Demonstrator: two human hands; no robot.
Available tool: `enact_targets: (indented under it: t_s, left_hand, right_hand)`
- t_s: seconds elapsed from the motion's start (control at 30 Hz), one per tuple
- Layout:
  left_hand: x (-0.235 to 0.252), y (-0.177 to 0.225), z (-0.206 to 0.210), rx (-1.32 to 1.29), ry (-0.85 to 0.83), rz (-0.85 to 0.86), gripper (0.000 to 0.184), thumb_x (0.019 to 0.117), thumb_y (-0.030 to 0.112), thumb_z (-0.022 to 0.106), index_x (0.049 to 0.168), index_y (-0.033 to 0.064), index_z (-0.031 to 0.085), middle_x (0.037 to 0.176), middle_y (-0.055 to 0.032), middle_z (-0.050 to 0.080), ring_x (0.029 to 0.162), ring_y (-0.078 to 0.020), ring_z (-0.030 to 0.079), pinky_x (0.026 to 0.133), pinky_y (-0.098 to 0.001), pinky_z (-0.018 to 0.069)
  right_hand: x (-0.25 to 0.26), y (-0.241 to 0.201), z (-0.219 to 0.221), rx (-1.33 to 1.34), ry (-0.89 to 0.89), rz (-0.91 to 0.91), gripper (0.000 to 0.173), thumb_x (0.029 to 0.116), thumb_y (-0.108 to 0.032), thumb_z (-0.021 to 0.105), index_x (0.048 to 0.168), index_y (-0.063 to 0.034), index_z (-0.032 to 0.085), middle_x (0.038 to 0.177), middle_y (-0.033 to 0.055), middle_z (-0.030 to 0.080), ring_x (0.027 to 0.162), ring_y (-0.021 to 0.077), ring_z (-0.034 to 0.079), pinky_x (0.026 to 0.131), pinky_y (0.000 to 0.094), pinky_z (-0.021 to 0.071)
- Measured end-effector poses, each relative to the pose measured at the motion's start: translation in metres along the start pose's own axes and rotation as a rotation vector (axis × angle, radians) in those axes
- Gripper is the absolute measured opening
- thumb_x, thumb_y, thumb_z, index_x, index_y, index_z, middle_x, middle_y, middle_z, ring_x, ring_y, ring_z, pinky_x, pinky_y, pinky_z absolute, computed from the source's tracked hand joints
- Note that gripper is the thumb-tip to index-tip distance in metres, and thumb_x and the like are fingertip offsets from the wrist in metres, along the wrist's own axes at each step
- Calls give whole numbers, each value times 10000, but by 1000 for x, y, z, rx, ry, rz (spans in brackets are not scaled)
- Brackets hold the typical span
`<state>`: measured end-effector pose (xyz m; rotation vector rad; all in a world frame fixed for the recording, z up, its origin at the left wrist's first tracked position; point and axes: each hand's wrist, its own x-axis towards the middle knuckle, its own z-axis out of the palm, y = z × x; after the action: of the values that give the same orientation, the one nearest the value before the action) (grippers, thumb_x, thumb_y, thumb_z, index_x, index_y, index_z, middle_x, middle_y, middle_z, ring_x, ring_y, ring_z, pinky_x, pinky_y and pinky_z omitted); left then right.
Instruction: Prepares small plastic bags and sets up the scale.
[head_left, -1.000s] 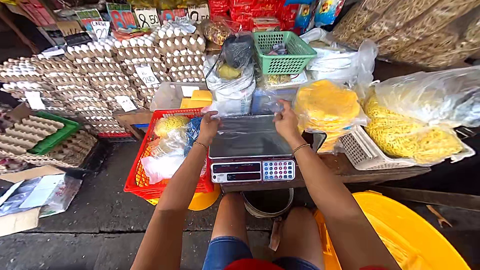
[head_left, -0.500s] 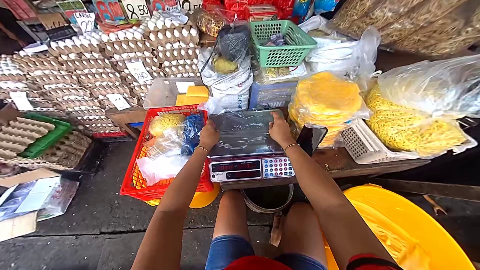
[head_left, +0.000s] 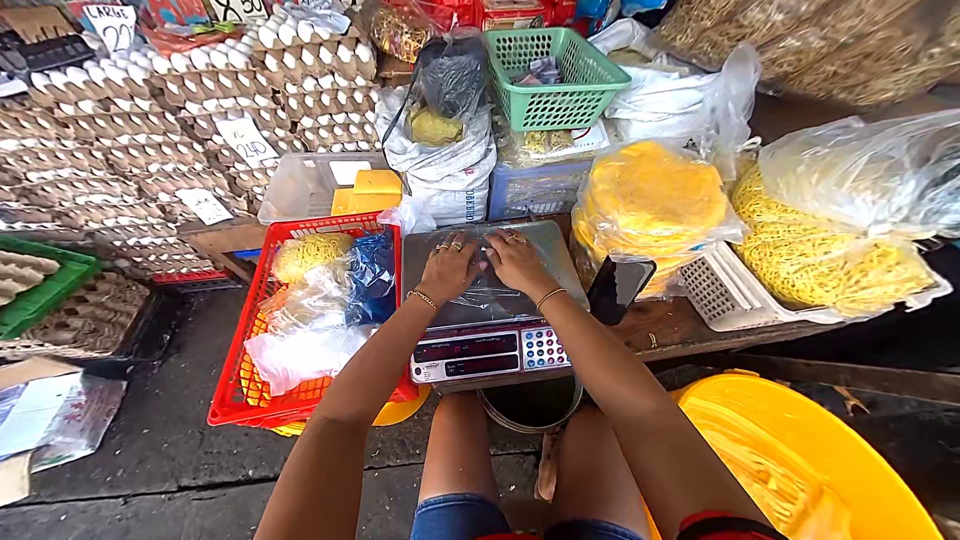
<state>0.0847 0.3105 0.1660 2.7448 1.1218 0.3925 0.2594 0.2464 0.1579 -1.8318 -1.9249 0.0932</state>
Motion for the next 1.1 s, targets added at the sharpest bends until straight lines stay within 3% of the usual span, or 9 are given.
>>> enact_targets:
  t_s: [0.17, 0.27, 0.43, 0.53, 0.6, 0.7, 0.8, 0.97, 1.1]
  left_hand:
    - [2, -9, 6, 108, -181, -152, 759, 1036, 664, 334, 1647, 223, 247, 1706, -189, 135, 1569, -424, 105, 1198, -714, 84]
    - [2, -15, 9, 113, -187, -194, 844, 995, 739, 319, 1658, 230, 199, 1713, -196, 70, 1572, -436, 36, 1206, -701, 22]
    - [3, -18, 6, 124, -209, -218, 921, 944, 811, 324, 1661, 252, 180, 1721, -166, 47, 1579, -413, 25, 1210, -695, 9]
    - [6, -19, -4, 114, -225, -243, 962, 911, 823, 405, 1657, 251, 199, 1717, -149, 117, 1578, -394, 78, 1181, -743, 46]
    - [12, -21, -10, 95, -160, -220, 768, 1004, 671, 441, 1621, 229, 319, 1662, -178, 283, 1539, -421, 225, 1138, -774, 162]
    - [28, -33, -18, 68, -83, -181, 476, 1094, 381, 425, 1500, 152, 520, 1516, -201, 494, 1417, -418, 443, 1088, -686, 349]
    - [40, -49, -26, 35, -147, -210, 434, 1116, 314, 358, 1444, 126, 572, 1427, -202, 577, 1351, -418, 517, 1066, -694, 367]
    - [46, -74, -31, -22, -171, -244, 452, 1127, 282, 305, 1375, 59, 610, 1410, -223, 588, 1354, -415, 522, 1068, -691, 372]
    - [29, -82, -27, -8, 2, -185, 407, 1097, 236, 396, 1377, 49, 624, 1419, -237, 575, 1349, -429, 520, 1090, -653, 388]
  right_hand:
    - [26, 17, 20, -67, -205, 38, 563, 1114, -462, 241, 1619, -231, 336, 1708, 110, 197, 1581, 382, 93, 1214, 692, 18]
    - [35, 28, 18, -94, -232, 35, 579, 1108, -495, 198, 1635, -272, 285, 1722, 68, 156, 1591, 348, 42, 1209, 693, -14]
    - [46, 47, 11, -102, -237, 84, 590, 1094, -543, 196, 1640, -326, 249, 1720, 54, 172, 1587, 366, 56, 1200, 711, -24]
    - [49, 59, 5, -113, -232, 133, 597, 1089, -560, 202, 1638, -332, 254, 1716, 63, 188, 1583, 388, 55, 1187, 728, -32]
    - [51, 61, 1, -119, -229, 159, 598, 1095, -544, 211, 1639, -301, 263, 1714, 87, 187, 1581, 402, 44, 1176, 740, -49]
    - [54, 58, -5, -119, -203, 161, 598, 1100, -525, 203, 1628, -264, 310, 1707, 103, 205, 1582, 394, 57, 1180, 739, -38]
    - [54, 59, -5, -106, -218, 156, 588, 1102, -521, 194, 1620, -278, 330, 1709, 72, 213, 1585, 378, 52, 1178, 739, -44]
    - [55, 70, -10, -124, -217, 242, 590, 1101, -526, 172, 1629, -297, 298, 1715, 78, 185, 1582, 398, 48, 1169, 756, -28]
    - [41, 58, -17, -100, -136, 236, 616, 1098, -530, 166, 1653, -268, 215, 1719, 135, 125, 1579, 415, 30, 1182, 740, -2]
